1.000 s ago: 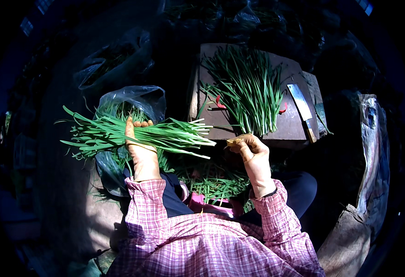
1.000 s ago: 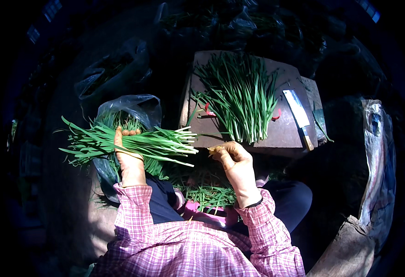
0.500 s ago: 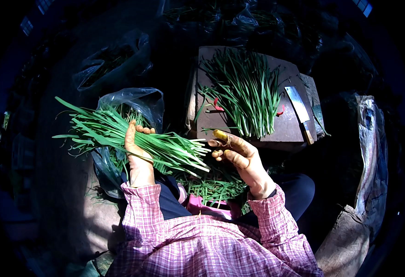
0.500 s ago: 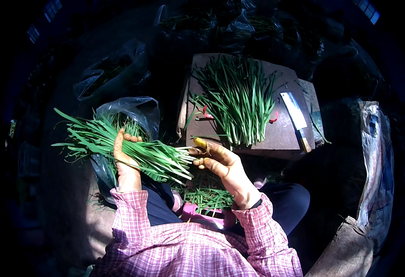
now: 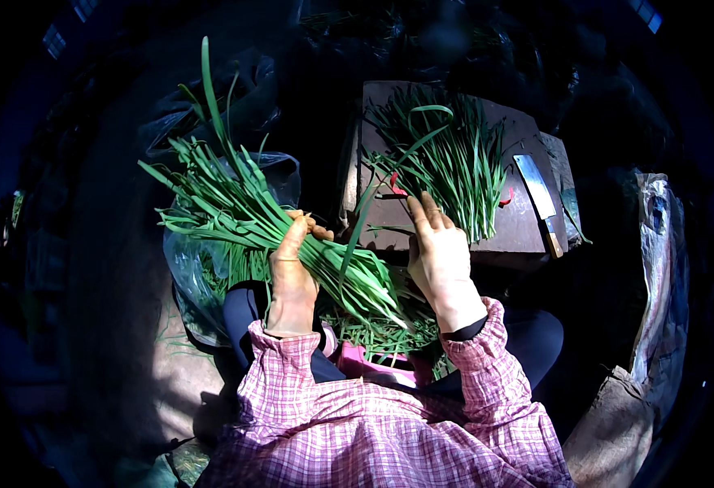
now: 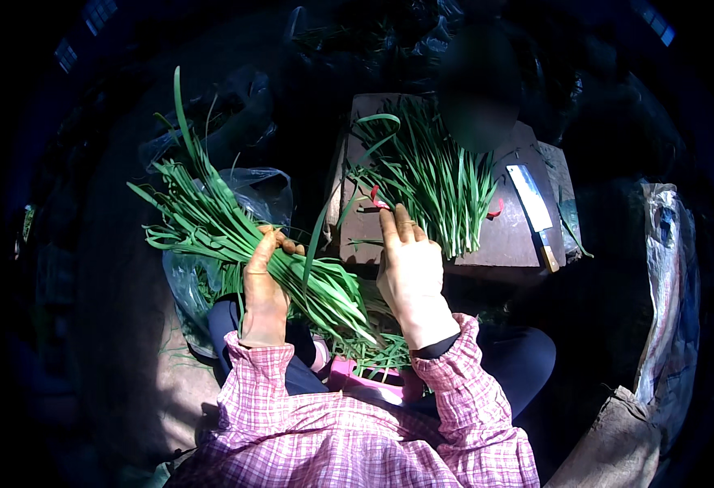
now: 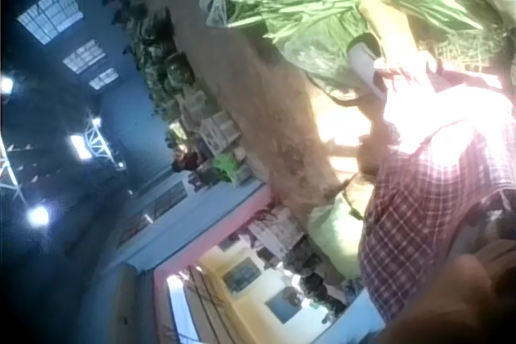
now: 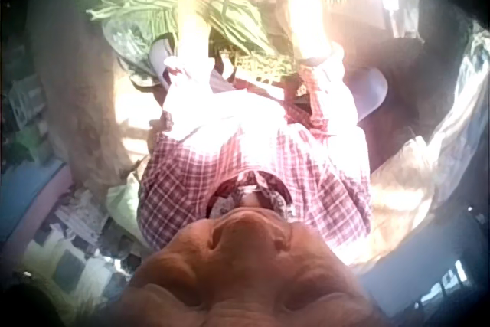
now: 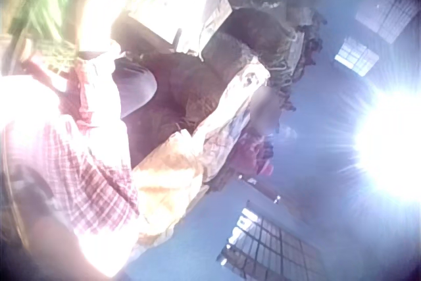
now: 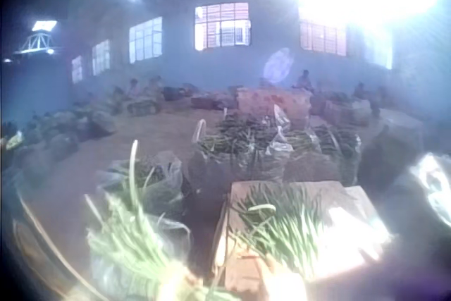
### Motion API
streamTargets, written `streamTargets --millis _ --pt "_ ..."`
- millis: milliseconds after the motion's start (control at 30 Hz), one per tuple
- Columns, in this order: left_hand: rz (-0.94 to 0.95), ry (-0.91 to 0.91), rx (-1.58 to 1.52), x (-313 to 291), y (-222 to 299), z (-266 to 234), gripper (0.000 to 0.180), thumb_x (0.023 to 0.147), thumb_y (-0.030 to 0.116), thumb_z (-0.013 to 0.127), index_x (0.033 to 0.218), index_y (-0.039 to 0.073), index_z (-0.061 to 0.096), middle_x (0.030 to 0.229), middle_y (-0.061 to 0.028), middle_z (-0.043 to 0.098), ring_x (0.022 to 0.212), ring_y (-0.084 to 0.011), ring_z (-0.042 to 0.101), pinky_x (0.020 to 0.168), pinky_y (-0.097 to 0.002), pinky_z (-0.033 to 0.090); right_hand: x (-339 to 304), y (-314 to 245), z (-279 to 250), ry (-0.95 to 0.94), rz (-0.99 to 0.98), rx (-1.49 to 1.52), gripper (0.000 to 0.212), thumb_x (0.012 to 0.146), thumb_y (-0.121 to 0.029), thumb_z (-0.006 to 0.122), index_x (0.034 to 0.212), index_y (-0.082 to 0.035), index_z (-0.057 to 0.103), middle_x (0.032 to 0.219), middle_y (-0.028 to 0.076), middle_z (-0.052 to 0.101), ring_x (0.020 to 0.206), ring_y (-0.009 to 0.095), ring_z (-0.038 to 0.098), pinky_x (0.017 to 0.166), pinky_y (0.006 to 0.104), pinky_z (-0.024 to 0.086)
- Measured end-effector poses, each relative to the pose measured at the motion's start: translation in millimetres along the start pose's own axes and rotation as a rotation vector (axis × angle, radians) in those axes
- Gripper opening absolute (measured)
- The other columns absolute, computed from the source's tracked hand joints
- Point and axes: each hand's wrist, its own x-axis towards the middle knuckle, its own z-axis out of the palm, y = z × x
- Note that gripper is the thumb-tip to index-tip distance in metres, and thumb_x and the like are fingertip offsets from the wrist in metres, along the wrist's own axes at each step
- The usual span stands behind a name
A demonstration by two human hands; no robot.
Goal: The person organizes green onions into bundles, secures each bundle with a red tie, and trims the root ends using a cleaver on a wooden board.
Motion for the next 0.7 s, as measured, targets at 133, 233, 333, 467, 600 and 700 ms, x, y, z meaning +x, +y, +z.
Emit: streamTargets --millis 133,233,333,467,600,700 --pt "0.131 0.259 -0.255 33.3 18.1 -31.5 0.013 0.094 0.023 0.072 0.098 0.012 0.066 0.091 -0.0002 0.067 0.085 -0.0155 0.064 0.091 -0.0402 0.056 -30.7 -5.5 -52.1 0.237 0.485 0.883 0.028 0.092 0.000 0.069 0.120 0.000 0.065 0.109 0.011 0.071 0.092 0.018 0.068 0.080 0.0300 0.055" --pt "0.187 0.206 -0.366 41.7 16.6 -39.2 0.014 0.095 0.025 0.070 0.099 0.012 0.066 0.092 -0.0002 0.068 0.086 -0.0170 0.064 0.094 -0.0419 0.055 -63.6 -34.0 -48.6 -0.188 0.832 1.446 0.032 0.095 -0.011 0.071 0.123 0.003 0.062 0.114 0.012 0.070 0.102 0.016 0.067 0.089 0.0260 0.053" --pt "0.145 0.184 -0.476 33.1 6.9 -6.1 0.013 0.098 0.025 0.067 0.098 0.012 0.066 0.091 0.0001 0.067 0.087 -0.0168 0.064 0.096 -0.0418 0.055 -95.7 -47.6 13.4 -0.449 0.805 1.810 0.080 0.090 -0.034 0.077 0.150 0.002 0.038 0.143 0.015 0.054 0.125 0.022 0.057 0.101 0.0350 0.049" --pt "0.279 -0.178 -0.365 20.2 -4.9 -3.5 0.013 0.100 0.024 0.063 0.103 0.011 0.062 0.094 -0.0011 0.064 0.092 -0.0173 0.063 0.104 -0.0431 0.051 -32.8 -51.2 6.8 -0.043 0.680 2.243 0.070 0.084 -0.048 0.078 0.134 -0.006 0.054 0.129 0.004 0.062 0.117 0.021 0.060 0.104 0.0390 0.045" --pt "0.213 -0.446 -0.422 -9.2 -11.4 9.2 0.012 0.097 0.017 0.067 0.105 0.012 0.060 0.092 -0.0013 0.059 0.097 -0.0217 0.062 0.116 -0.0519 0.037 -13.4 -14.1 33.3 0.176 0.900 2.272 0.056 0.086 -0.039 0.077 0.128 -0.007 0.059 0.128 0.010 0.066 0.118 0.029 0.061 0.107 0.0462 0.046" --pt "0.247 -0.612 -0.285 -17.2 -11.6 12.6 0.017 0.091 0.015 0.074 0.103 0.015 0.061 0.092 0.0008 0.060 0.106 -0.0210 0.062 0.121 -0.0546 0.029 13.1 -26.8 -6.3 0.208 0.865 2.387 0.052 0.090 -0.030 0.075 0.131 -0.006 0.055 0.133 0.014 0.064 0.122 0.032 0.060 0.105 0.0470 0.048"
